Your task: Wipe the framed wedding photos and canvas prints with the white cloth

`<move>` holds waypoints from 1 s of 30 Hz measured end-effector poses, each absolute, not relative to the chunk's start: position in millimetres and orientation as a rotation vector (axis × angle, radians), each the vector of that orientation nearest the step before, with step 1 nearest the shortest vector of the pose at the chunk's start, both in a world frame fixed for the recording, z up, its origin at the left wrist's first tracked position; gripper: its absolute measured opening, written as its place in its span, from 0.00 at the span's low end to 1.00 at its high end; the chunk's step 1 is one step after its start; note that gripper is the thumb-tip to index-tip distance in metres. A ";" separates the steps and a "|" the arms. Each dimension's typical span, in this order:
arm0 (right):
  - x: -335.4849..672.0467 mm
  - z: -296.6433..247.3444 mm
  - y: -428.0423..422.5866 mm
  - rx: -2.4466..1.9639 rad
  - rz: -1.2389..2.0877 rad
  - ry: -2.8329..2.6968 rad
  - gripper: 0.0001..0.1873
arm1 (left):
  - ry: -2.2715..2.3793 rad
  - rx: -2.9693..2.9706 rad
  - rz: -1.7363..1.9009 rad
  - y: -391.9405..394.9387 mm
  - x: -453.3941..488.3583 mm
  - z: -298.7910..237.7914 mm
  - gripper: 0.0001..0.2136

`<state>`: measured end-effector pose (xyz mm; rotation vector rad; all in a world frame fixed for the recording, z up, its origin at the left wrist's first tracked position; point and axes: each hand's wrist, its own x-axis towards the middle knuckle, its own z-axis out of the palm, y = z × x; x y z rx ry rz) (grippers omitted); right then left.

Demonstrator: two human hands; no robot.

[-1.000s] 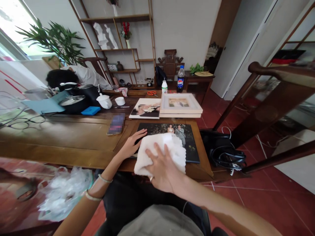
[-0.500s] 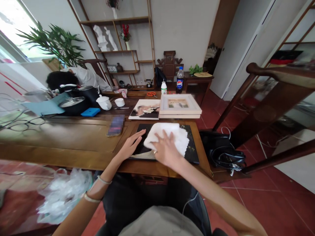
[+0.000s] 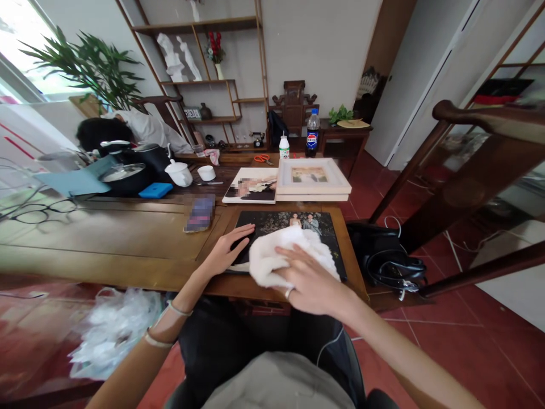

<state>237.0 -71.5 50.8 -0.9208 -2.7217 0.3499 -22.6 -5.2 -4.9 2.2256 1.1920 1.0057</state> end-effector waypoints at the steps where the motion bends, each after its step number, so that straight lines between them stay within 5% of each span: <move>1: 242.9 49.7 -64.7 -1.006 0.319 -2.681 0.16 | 1.195 2.239 1.002 -4.9 -22.5 -5.5 0.17; 7: 241.0 45.7 3.0 -1.324 0.380 -2.447 0.19 | 1.196 2.276 1.023 -3.2 -22.7 -8.0 0.16; 14: 163.6 59.2 67.5 -1.200 0.676 -2.442 0.32 | 1.205 2.287 1.017 -1.8 -24.1 -8.7 0.15; 25: 207.4 43.3 62.7 -1.286 0.629 -2.379 0.34 | 1.187 2.267 1.018 -2.6 -24.2 -9.4 0.16; 30: 221.9 39.2 40.7 -1.311 0.494 -2.390 0.25 | 1.204 2.246 1.043 -3.2 -23.7 -8.0 0.19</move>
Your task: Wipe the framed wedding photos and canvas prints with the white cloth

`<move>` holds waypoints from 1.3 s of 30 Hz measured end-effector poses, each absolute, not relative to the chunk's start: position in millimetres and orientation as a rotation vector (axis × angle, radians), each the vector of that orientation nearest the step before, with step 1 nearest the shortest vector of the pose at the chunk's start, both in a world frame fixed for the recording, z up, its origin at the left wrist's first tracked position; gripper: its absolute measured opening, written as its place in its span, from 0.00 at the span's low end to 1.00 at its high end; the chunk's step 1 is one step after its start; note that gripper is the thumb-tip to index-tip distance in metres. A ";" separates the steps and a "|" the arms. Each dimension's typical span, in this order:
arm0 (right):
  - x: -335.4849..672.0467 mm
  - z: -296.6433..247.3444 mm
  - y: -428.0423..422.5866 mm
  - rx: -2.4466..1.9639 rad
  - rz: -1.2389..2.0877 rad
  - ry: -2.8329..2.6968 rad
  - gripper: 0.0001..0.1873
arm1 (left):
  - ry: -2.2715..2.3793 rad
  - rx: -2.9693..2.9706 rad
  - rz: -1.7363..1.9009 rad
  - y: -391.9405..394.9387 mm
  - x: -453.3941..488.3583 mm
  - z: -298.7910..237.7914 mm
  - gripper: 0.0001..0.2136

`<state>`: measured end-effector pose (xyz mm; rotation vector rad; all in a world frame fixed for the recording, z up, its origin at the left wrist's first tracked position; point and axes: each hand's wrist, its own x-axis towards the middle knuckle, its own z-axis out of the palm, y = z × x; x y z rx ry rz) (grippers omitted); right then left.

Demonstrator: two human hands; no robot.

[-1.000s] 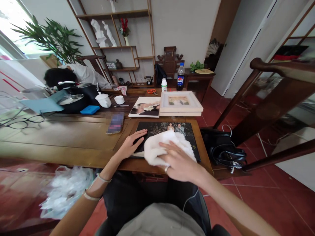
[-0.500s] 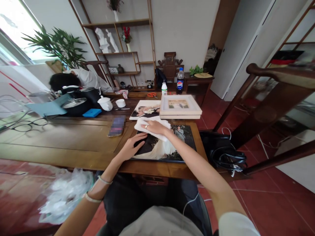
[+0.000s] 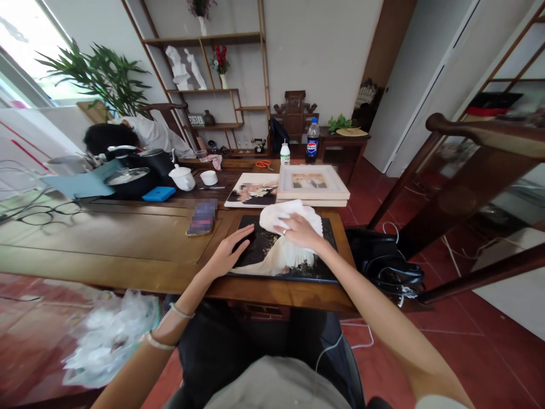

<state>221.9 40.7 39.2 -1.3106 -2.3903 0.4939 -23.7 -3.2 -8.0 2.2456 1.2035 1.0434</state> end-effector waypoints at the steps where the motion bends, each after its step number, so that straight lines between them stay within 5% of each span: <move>1: 217.8 37.8 33.0 -1.272 0.454 -2.419 0.21 | 1.211 2.241 1.045 -3.1 -23.7 -8.0 0.20; 6: 200.5 36.9 -21.6 -0.919 0.332 -2.618 0.15 | 1.208 2.210 1.037 -2.0 -24.4 -9.9 0.22; 14: 245.5 62.4 -81.6 -0.850 0.667 -2.699 0.14 | 1.221 2.256 0.955 -1.4 -25.8 -11.1 0.17; 24: 300.4 30.2 25.7 -1.614 0.448 -2.358 0.37 | 1.212 2.283 0.964 -0.2 -25.9 -13.9 0.16; 30: 297.3 35.3 36.1 -1.628 0.350 -2.409 0.32 | 1.197 2.291 0.984 -0.6 -25.5 -13.4 0.16; 39: 268.8 72.3 -109.8 -1.128 0.479 -2.758 0.10 | 1.214 2.272 0.968 0.0 -24.9 -13.7 0.16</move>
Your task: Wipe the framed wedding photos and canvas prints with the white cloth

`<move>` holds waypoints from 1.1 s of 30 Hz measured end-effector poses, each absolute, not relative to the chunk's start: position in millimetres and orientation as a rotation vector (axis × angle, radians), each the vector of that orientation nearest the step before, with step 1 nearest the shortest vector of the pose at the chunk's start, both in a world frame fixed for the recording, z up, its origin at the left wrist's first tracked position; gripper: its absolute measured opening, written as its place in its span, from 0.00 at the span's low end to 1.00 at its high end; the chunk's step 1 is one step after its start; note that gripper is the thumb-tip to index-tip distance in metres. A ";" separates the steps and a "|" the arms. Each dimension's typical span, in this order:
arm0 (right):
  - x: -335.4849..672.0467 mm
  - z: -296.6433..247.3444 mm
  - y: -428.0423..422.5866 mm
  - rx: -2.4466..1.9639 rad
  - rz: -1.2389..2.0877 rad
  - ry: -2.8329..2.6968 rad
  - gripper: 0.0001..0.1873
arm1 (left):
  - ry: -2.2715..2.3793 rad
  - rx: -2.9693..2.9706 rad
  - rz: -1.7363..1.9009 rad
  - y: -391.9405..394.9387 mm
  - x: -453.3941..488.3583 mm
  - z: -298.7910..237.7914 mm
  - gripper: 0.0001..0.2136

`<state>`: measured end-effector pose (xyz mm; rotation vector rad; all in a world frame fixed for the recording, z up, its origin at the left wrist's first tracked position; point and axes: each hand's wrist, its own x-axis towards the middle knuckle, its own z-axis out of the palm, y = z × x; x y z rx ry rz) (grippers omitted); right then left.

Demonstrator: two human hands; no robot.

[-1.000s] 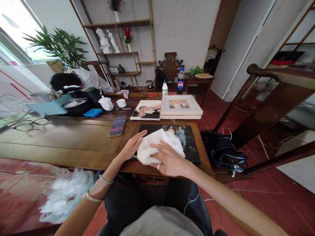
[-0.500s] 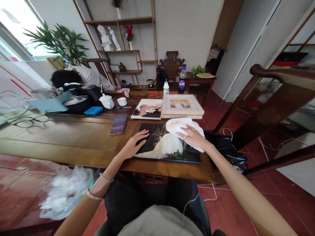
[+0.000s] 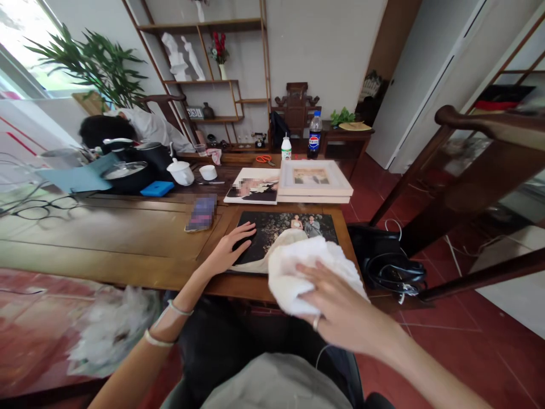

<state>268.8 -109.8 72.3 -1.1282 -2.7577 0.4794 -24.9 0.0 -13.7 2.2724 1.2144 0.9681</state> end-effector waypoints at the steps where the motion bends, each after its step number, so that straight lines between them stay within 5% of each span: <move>1: 265.5 75.1 -119.8 -1.075 0.511 -2.773 0.11 | 1.208 2.274 0.971 0.0 -24.9 -13.1 0.16; 7: 278.0 60.3 -76.8 -1.258 0.695 -2.651 0.22 | 1.190 2.281 0.964 -0.5 -25.2 -11.0 0.16; 14: 307.7 34.2 39.7 -1.558 0.393 -2.406 0.34 | 1.193 2.292 0.983 -0.6 -25.8 -11.0 0.16; 22: 298.3 31.4 21.0 -1.340 0.042 -2.603 0.19 | 1.203 2.277 1.003 -1.5 -24.7 -11.5 0.16; 33: 282.0 44.7 -121.1 -0.925 0.166 -2.856 0.08 | 1.173 2.305 1.007 -1.0 -24.9 -12.3 0.16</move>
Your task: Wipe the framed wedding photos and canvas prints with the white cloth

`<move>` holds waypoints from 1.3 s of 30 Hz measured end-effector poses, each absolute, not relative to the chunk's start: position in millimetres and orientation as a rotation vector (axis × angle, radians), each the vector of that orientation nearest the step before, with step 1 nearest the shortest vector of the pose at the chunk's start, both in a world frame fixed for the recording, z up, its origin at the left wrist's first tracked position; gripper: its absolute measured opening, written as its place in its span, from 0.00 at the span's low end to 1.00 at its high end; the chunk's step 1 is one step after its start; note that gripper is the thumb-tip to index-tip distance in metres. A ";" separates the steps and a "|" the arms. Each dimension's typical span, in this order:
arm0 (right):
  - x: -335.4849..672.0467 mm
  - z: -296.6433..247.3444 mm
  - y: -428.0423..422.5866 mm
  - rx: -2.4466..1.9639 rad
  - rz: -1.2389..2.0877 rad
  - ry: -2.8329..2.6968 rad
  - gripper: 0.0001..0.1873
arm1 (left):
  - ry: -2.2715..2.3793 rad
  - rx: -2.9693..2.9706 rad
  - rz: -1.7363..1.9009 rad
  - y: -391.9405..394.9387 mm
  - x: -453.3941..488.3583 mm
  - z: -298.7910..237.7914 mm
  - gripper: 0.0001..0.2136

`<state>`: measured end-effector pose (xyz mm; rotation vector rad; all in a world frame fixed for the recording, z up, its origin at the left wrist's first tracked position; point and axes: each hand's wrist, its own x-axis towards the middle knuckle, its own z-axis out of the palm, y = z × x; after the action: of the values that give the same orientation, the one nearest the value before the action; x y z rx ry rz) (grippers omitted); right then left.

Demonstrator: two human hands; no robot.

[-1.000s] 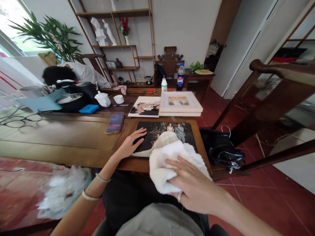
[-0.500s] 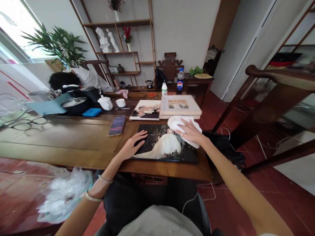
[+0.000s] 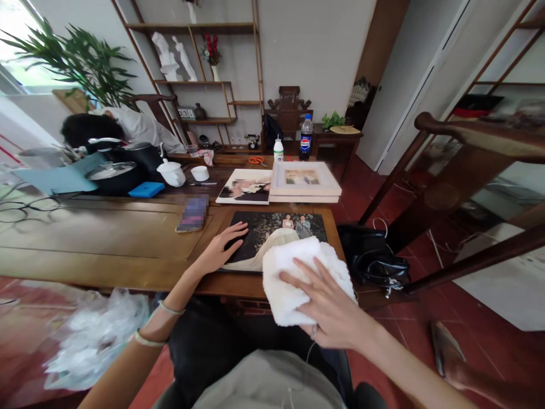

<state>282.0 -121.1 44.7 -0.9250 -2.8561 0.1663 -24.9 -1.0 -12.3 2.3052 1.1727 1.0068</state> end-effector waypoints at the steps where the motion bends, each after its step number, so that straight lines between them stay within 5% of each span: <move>1: 283.2 44.6 -116.4 -0.908 0.163 -2.851 0.08 | 1.169 2.311 1.002 -0.7 -25.4 -12.3 0.16; 13: 308.0 33.0 46.1 -1.426 0.057 -2.510 0.24 | 1.193 2.323 0.956 0.1 -26.9 -15.5 0.17; 27: 268.7 45.4 -93.4 -0.824 0.196 -2.817 0.11 | 1.199 2.296 0.996 -1.5 -24.1 -12.6 0.16; 39: 297.5 29.7 34.1 -1.410 -0.053 -2.531 0.20 | 1.188 2.303 0.996 0.5 -24.8 -13.5 0.16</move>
<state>297.5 34.1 29.7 -1.4103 -2.5309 -0.0532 -24.8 0.5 -13.5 2.3026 1.1876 0.9964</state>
